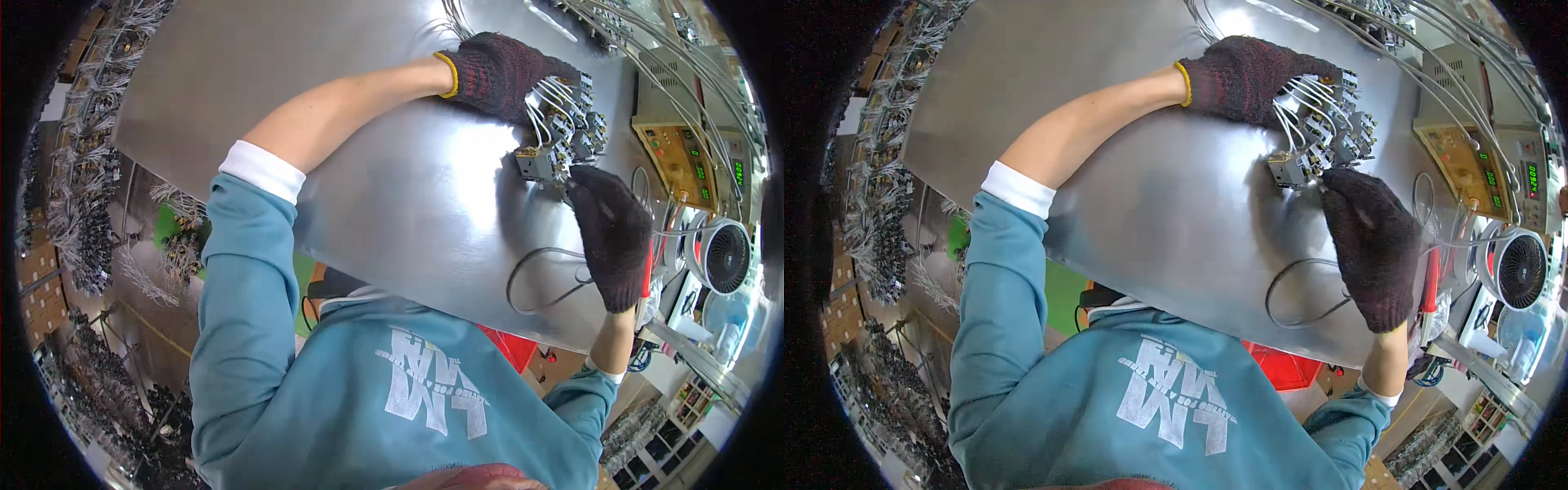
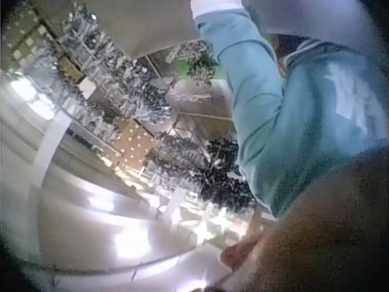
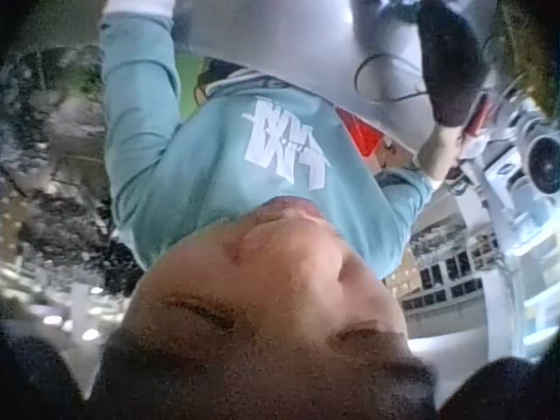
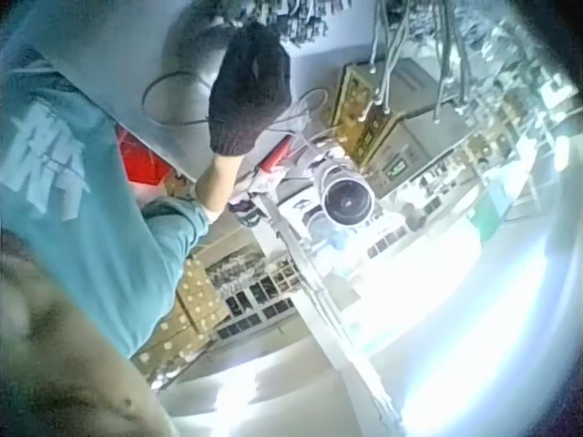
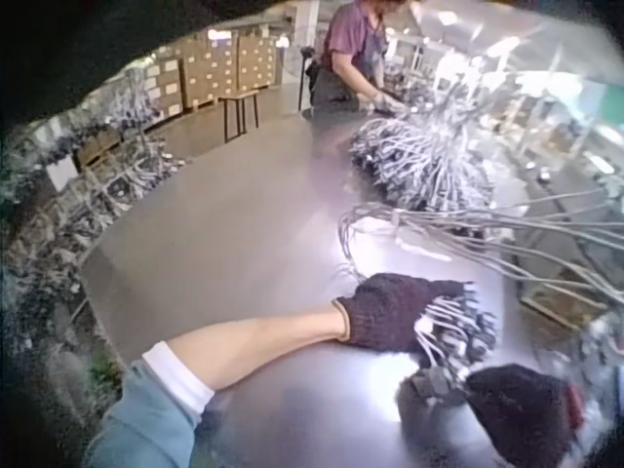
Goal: Arranging and inspecting rows of electronic components connected with wires on a metal workbench.
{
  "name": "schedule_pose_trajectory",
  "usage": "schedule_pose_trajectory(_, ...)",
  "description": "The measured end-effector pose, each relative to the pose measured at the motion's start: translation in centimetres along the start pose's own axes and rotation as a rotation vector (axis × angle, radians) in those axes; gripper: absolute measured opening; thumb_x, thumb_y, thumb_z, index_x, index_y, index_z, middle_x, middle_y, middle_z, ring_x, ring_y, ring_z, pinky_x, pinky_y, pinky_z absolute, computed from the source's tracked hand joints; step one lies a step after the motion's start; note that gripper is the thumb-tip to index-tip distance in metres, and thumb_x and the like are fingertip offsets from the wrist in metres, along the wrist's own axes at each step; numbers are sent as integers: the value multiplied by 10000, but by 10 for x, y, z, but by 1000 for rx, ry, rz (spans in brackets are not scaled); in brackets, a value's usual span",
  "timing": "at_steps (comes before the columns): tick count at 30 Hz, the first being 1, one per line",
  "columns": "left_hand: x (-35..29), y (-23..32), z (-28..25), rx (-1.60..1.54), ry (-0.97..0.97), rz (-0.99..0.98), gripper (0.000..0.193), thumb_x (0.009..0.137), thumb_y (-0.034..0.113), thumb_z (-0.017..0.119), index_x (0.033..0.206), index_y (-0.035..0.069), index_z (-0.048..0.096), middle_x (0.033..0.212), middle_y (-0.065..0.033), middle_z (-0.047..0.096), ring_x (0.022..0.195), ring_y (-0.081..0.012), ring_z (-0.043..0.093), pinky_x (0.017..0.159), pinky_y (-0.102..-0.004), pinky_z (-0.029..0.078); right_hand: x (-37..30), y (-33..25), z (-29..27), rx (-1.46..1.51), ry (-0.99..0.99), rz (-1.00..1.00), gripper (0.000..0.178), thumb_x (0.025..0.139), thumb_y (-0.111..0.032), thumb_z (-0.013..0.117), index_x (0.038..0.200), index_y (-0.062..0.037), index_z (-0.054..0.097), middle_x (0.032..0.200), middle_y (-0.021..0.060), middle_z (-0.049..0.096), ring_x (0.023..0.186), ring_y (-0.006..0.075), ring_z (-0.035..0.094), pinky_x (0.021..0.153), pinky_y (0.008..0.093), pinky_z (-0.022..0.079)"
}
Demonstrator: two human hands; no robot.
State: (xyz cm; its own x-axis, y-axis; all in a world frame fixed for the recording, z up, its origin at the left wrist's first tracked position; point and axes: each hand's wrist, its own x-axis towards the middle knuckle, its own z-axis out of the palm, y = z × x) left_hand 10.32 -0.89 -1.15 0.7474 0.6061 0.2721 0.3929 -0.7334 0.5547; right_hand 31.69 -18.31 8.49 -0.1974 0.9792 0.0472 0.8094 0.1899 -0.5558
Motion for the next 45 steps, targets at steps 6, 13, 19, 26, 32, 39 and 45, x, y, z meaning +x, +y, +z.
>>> schedule_pose_trajectory(6, -22, -2, 4, 42, 8, -25, 957, 736, 588, 873, 1561, 262, 514, 1276, -185, 727, 1165, -371, 709, 1015, -484, 553, -7, -6, 19, -273, 32, -232, 249, 962, -58, 729, 1209, -37, 750, 1142, 160, 775, 1036, 264, 760, 898, 370, 583)
schedule_pose_trajectory(13, -39, 1, 6, 33, 12, -35, 968, 721, 573, 884, 1560, 261, 514, 1257, -186, 736, 1146, -367, 719, 997, -486, 561, -10, -2, 27, 96, -102, 252, 274, 962, -61, 727, 1236, -61, 740, 1117, 147, 776, 990, 278, 770, 824, 356, 594)
schedule_pose_trajectory(19, -17, 4, -3, 50, -17, -56, 925, 750, 568, 861, 1553, 262, 517, 1240, -174, 742, 1137, -367, 721, 991, -485, 565, 0, 0, 16, -276, 39, -304, 246, 930, -40, 751, 1172, -80, 749, 1147, 136, 770, 969, 292, 772, 794, 372, 606)
schedule_pose_trajectory(26, -24, 0, 8, 52, 49, -28, 931, 757, 561, 859, 1566, 270, 500, 1253, -175, 738, 1149, -370, 716, 1001, -482, 561, -7, -7, 19, -388, -10, -357, 247, 894, -5, 768, 1127, -84, 748, 1185, 138, 757, 992, 330, 764, 821, 393, 609)
schedule_pose_trajectory(32, -38, 1, 13, 14, 37, -9, 923, 767, 569, 851, 1567, 271, 499, 1268, -184, 730, 1160, -371, 711, 1001, -484, 559, -21, -1, 32, -253, 59, -298, 278, 940, -47, 767, 1217, -54, 744, 1187, 109, 769, 984, 220, 762, 816, 340, 603)
schedule_pose_trajectory(39, -31, -6, 19, 29, 55, 29, 961, 740, 605, 865, 1558, 246, 514, 1274, -192, 725, 1151, -365, 716, 1002, -481, 556, -50, 6, 7, 155, -22, 240, 312, 989, -108, 741, 1286, -15, 721, 981, 11, 702, 776, 66, 588, 672, 236, 488)
schedule_pose_trajectory(45, -26, -13, 24, 51, 112, 45, 953, 748, 602, 867, 1558, 234, 527, 1113, -201, 768, 983, -369, 762, 863, -480, 596, -57, 27, 18, 526, -77, 369, 396, 1046, -309, 670, 1299, -5, 677, 906, 24, 670, 660, 53, 508, 561, 223, 370)
